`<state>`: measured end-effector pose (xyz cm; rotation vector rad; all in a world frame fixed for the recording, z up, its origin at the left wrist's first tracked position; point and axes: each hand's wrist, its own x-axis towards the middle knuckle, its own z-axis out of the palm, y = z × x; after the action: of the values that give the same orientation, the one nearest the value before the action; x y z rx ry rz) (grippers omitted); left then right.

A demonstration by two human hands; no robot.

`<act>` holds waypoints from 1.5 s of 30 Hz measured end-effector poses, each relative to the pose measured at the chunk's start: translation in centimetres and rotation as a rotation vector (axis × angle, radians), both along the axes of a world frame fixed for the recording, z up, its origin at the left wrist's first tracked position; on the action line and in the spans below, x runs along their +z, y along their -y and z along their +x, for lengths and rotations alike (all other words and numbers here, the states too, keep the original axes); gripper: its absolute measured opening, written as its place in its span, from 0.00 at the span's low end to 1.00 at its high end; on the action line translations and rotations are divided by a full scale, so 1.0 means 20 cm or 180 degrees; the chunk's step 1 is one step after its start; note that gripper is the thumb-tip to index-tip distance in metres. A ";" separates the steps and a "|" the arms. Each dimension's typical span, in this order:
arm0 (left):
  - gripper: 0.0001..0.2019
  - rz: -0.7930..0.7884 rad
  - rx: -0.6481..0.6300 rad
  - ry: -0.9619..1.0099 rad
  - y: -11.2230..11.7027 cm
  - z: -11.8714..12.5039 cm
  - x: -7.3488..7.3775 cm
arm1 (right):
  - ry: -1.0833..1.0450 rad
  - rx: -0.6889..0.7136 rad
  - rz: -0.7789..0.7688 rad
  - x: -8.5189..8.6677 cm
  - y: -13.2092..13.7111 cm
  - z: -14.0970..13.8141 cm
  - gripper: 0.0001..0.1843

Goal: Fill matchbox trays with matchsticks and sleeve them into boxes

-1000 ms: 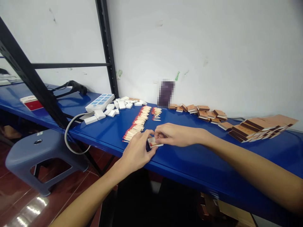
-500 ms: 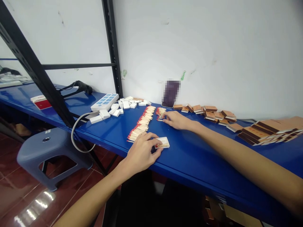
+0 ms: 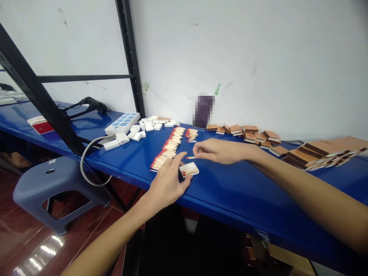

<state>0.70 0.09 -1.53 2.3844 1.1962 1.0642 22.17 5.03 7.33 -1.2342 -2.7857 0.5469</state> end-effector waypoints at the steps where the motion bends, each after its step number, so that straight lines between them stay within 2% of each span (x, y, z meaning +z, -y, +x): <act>1: 0.26 0.0044 -0.0024 -0.0033 0.00 0.00 0.00 | 0.0045 0.0059 -0.0084 0.01 0.03 -0.02 0.12; 5: 0.09 0.0211 -0.0200 -0.0188 0.00 -0.01 0.01 | 0.0164 0.0223 -0.0299 0.01 0.09 -0.07 0.09; 7: 0.05 0.0230 -0.0235 -0.0174 0.00 -0.01 0.02 | 0.0069 0.0246 -0.0310 -0.01 0.07 -0.07 0.08; 9: 0.03 0.0238 -0.0252 -0.0151 -0.01 0.00 0.01 | -0.0086 0.0224 -0.0140 -0.03 0.03 -0.05 0.08; 11: 0.03 0.0276 -0.0269 -0.0146 -0.01 0.00 0.01 | -0.0183 0.0092 0.0238 -0.07 -0.04 -0.02 0.07; 14: 0.03 0.0367 -0.0288 -0.0152 -0.01 0.00 0.01 | -0.0092 -0.0454 0.0861 -0.16 -0.18 0.03 0.05; 16: 0.03 0.0393 -0.0309 -0.0156 -0.01 0.00 0.00 | -0.0039 -0.0691 0.1027 -0.22 -0.27 0.06 0.07; 21: 0.03 0.0434 -0.0335 -0.0148 -0.01 -0.01 -0.01 | -0.0031 -0.0775 0.1086 -0.30 -0.40 0.07 0.08; 30: 0.03 0.0469 -0.0334 -0.0157 -0.01 -0.01 -0.01 | 0.0017 -0.0906 0.1075 -0.31 -0.44 0.06 0.08; 34: 0.03 0.0441 -0.0327 -0.0130 0.00 -0.01 0.00 | 0.0077 -0.0906 0.0983 -0.30 -0.43 0.06 0.07; 37: 0.05 0.0379 -0.0329 -0.0114 0.00 0.00 0.01 | 0.0154 -0.0778 0.0787 -0.25 -0.38 0.06 0.09; 43: 0.18 0.0197 -0.0151 -0.0185 0.01 -0.01 0.01 | 0.0241 -0.0226 0.0205 -0.07 -0.17 0.05 0.11; 45: 0.19 0.0123 -0.0103 -0.0155 0.01 -0.01 0.01 | 0.0259 -0.0046 -0.0016 -0.01 -0.08 0.02 0.11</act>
<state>0.54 -0.05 -1.37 2.4638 1.1591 1.0340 22.50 6.60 7.22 -1.3055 -2.8405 0.5147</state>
